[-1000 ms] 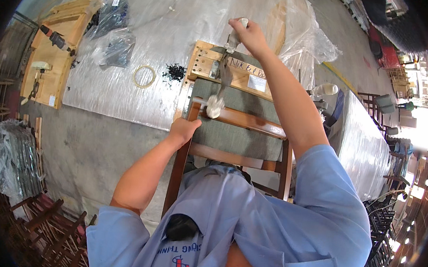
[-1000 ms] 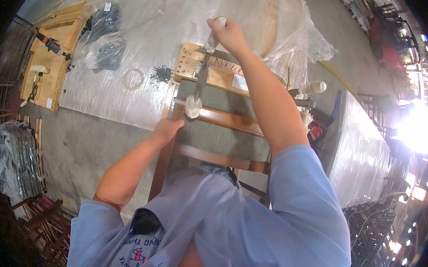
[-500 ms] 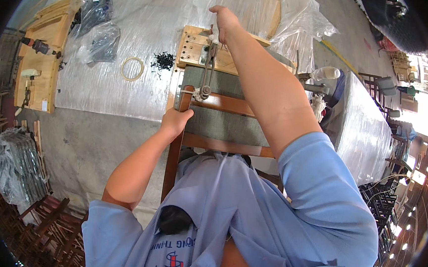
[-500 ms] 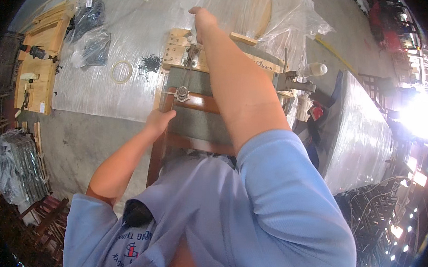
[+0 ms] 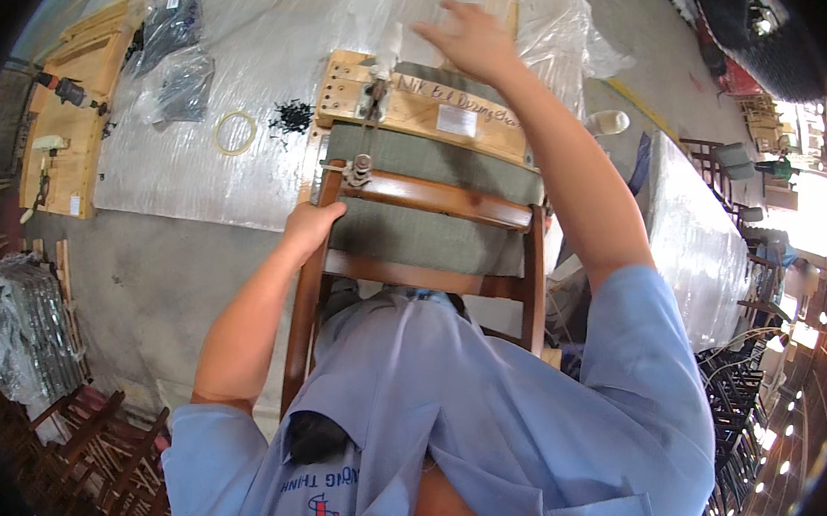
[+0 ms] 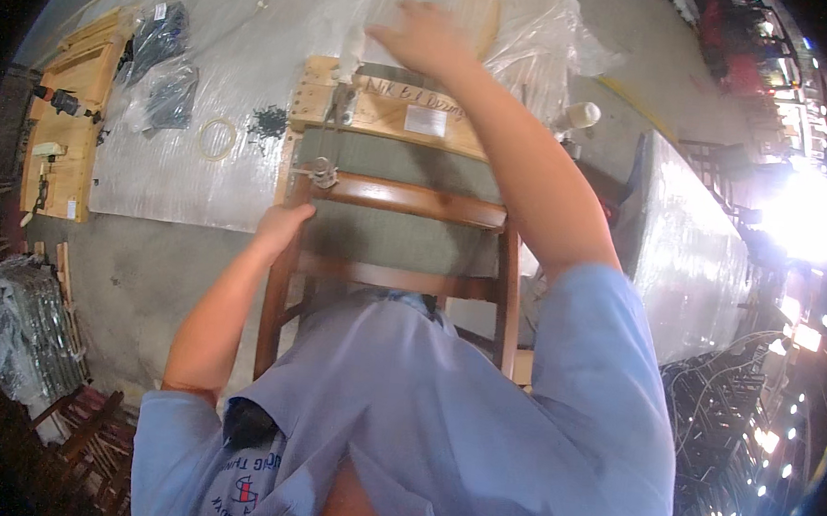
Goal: The person assembles a dining chair by attaching the seat cushion to the wooden frame. They use a pneumatic drill to secure the cushion with screws and then place the completed chair on a stack.
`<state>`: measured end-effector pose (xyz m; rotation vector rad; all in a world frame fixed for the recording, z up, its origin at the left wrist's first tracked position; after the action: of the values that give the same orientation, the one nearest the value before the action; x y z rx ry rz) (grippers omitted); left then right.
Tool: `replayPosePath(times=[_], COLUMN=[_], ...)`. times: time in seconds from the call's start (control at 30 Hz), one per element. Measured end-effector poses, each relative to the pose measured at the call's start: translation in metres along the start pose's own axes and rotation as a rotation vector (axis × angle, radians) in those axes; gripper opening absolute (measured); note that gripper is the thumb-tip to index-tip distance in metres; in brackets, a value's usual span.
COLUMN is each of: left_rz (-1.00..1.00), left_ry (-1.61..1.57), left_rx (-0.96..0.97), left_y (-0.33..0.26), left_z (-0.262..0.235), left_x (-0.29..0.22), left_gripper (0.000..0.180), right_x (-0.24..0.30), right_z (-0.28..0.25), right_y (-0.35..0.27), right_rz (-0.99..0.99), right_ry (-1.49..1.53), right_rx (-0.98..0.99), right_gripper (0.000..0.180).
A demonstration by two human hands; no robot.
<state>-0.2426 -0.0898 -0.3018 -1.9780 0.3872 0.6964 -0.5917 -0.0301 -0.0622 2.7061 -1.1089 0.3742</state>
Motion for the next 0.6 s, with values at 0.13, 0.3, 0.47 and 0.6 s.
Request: replayPosePath(times=[0.13, 0.3, 0.47, 0.6], left_rz=[-0.012, -0.036, -0.088, -0.048], left_ry=[-0.057, -0.087, -0.081, -0.024], left_rx=[0.031, 0.119, 0.143, 0.02], left_y=[-0.007, -0.011, -0.018, -0.008], left_z=[-0.001, 0.005, 0.0, -0.01], left_x=[-0.009, -0.015, -0.015, -0.005], left_gripper=[0.066, 0.068, 0.08, 0.076], right_x=[-0.135, -0.241, -0.286, -0.288], right_z=[-0.129, -0.081, -0.033, 0.003], right_y=[-0.1, -0.127, -0.059, -0.048], right_rz=[0.105, 0.538, 0.67, 0.641], right_ry=[-0.367, 0.601, 0.498, 0.589], right_rx=[-0.528, -0.024, -0.05, -0.123], right_gripper=[0.083, 0.095, 0.101, 0.082])
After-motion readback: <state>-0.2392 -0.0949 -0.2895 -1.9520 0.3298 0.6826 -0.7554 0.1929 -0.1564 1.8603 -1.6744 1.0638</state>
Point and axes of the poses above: each hand's wrist, its own y-axis towards the middle knuckle, its own z-axis out of the palm, x = y × z, the point moved 8 cm from there along y, towards the middle knuckle
